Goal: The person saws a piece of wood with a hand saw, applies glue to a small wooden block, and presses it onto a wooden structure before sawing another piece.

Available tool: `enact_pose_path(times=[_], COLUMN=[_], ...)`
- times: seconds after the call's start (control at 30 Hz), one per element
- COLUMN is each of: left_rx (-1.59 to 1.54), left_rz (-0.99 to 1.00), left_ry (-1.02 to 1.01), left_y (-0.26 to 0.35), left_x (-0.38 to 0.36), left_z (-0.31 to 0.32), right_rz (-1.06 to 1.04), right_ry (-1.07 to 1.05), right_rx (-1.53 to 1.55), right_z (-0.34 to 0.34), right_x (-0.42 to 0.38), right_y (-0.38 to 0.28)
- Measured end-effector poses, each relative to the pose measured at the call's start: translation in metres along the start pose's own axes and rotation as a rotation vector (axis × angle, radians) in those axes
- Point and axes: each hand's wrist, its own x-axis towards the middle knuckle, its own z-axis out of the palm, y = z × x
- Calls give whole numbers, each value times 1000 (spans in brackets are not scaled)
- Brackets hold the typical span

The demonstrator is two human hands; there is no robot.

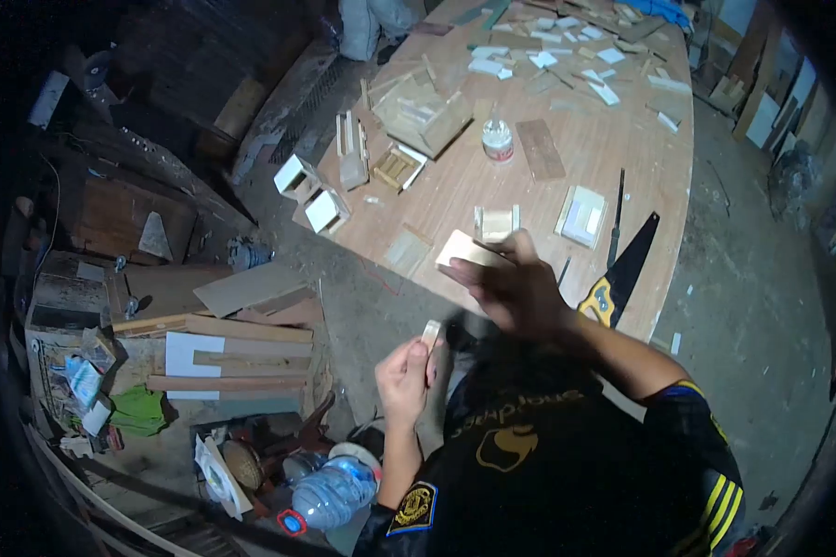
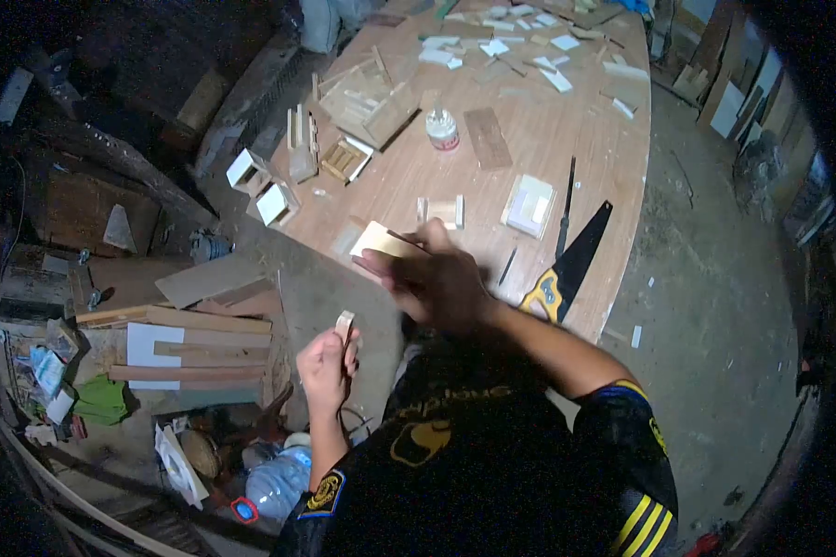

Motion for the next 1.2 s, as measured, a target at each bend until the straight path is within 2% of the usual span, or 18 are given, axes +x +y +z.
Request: enact_pose_path(times=[0.07, 0.1, 0.13, 0.2, 0.23, 0.37, 0.4, 0.47, 0.5, 0.6, 0.67, 0.73, 0.8, 0.83, 0.87, 0.93, 1.03, 1.2], left_rx=[96, 138, 135, 21, 84, -354, -430, -544, -554, -544, -606, -586, -353, -335, -329, -436, -758, -710], left_rz=[50, 94, 106, -11, 35, 9, -92, -122, -107, -131, -132, -95, -116, -179, -78, -153, -218, -175], left_ry=[47, 15, -4, 34, 55, -247, -224, -275, -277, -268, -387, -332, -153, -203, -341, -317, -186, -177], left_y=[-3, -8, -9, 0, -5, -25, -14, -20, -28, -31, -25, -17, -11, -19, -22, -15, -12, -22], left_x=[-6, -7, -10, -5, -4, -12, -7, -4, 3, -9, -1, 5, -6, -5, 5, 5, 8, 14], left_z=[-2, -5, -5, 5, 4, -12, -5, -11, -10, -12, -16, -6, -1, -7, -8, -8, 10, 13], right_rz=[-342, -27, -281, -343, -117, -192, -240, -66, -228, -201, -231, -294, -230, -285, -151, 82, -227, -140], right_ry=[-75, 61, 131, 51, 30, -102, -78, 57, -1, -307, -96, -43, -242, -203, -125, -224, 48, 44], right_rx=[106, 454, 422, 149, -68, 228, 155, 241, 241, 481, 178, 273, 341, 592, 208, 133, 314, 396], right_z=[-5, 5, 19, 3, 0, 35, 0, -12, -33, -28, -12, -31, -37, -3, -4, -12, -24, -14], right_x=[-11, -27, -25, -3, -1, -41, -18, 3, 12, -3, -2, 2, -6, 0, -9, 6, 5, 3], right_y=[-8, -29, -28, -7, 0, -7, -22, -12, -24, -50, -20, -24, -51, -36, -21, -2, -17, -22])
